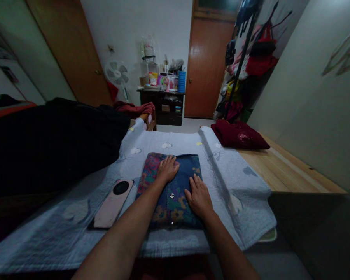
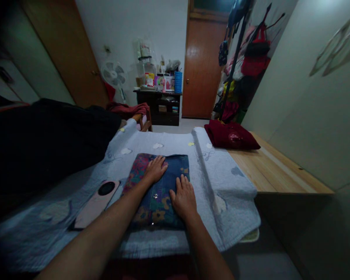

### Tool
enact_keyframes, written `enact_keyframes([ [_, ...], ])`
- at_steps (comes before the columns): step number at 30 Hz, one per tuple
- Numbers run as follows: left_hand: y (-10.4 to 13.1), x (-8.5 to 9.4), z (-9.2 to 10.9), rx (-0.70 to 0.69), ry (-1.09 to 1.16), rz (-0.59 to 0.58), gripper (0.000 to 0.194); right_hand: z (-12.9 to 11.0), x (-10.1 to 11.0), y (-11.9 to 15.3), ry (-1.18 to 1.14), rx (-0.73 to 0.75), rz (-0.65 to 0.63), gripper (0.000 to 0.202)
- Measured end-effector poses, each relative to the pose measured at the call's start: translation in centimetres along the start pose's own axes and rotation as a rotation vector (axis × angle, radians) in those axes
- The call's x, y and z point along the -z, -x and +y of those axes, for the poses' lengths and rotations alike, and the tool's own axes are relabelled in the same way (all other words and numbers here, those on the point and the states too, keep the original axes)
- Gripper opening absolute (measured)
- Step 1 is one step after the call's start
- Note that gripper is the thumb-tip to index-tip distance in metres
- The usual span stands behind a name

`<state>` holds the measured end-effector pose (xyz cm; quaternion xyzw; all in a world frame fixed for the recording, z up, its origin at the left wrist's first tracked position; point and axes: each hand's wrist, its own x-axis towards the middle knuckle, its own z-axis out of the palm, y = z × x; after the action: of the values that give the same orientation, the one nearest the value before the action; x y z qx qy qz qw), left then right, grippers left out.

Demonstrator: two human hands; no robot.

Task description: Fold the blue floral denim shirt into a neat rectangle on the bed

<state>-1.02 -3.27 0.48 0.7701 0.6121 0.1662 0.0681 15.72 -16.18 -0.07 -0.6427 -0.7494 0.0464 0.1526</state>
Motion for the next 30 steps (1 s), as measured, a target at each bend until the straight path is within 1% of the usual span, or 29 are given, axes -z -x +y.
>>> enact_keyframes([
  [3,0.2,0.9,0.2,0.042,0.057,-0.013,0.051,-0.1,0.1,0.0,0.005,-0.006,-0.003,0.059],
  [5,1.2,1.9,0.6,0.053,0.083,-0.04,0.049,-0.2,0.2,0.0,0.007,-0.007,0.002,0.06],
  [7,2.8,2.9,1.4,0.018,0.087,-0.088,0.048,-0.2,0.2,0.1,0.009,-0.005,0.006,0.06],
  [8,3.9,3.4,1.8,-0.021,0.087,-0.118,0.048,-0.2,0.2,0.1,0.01,-0.003,0.008,0.06],
  [11,7.4,4.4,3.2,-0.063,0.067,-0.214,0.051,-0.1,0.1,0.1,0.014,0.007,0.012,0.06],
  [14,10.1,4.5,4.1,-0.079,0.038,-0.285,0.056,0.0,-0.1,0.1,0.017,0.011,0.022,0.059],
  [16,11.1,4.1,4.4,-0.077,0.024,-0.295,0.061,0.0,-0.3,0.1,0.02,0.015,0.032,0.059],
  [19,11.7,3.5,4.3,-0.064,0.017,-0.259,0.062,0.2,-0.6,0.1,0.027,0.025,0.053,0.058],
  [23,11.7,2.9,4.0,-0.07,0.03,-0.228,0.063,0.4,-0.8,0.1,0.025,0.033,0.071,0.056],
  [30,11.8,2.7,3.7,-0.067,0.072,-0.222,0.065,0.8,-0.6,0.4,0.005,0.059,0.056,0.052],
])
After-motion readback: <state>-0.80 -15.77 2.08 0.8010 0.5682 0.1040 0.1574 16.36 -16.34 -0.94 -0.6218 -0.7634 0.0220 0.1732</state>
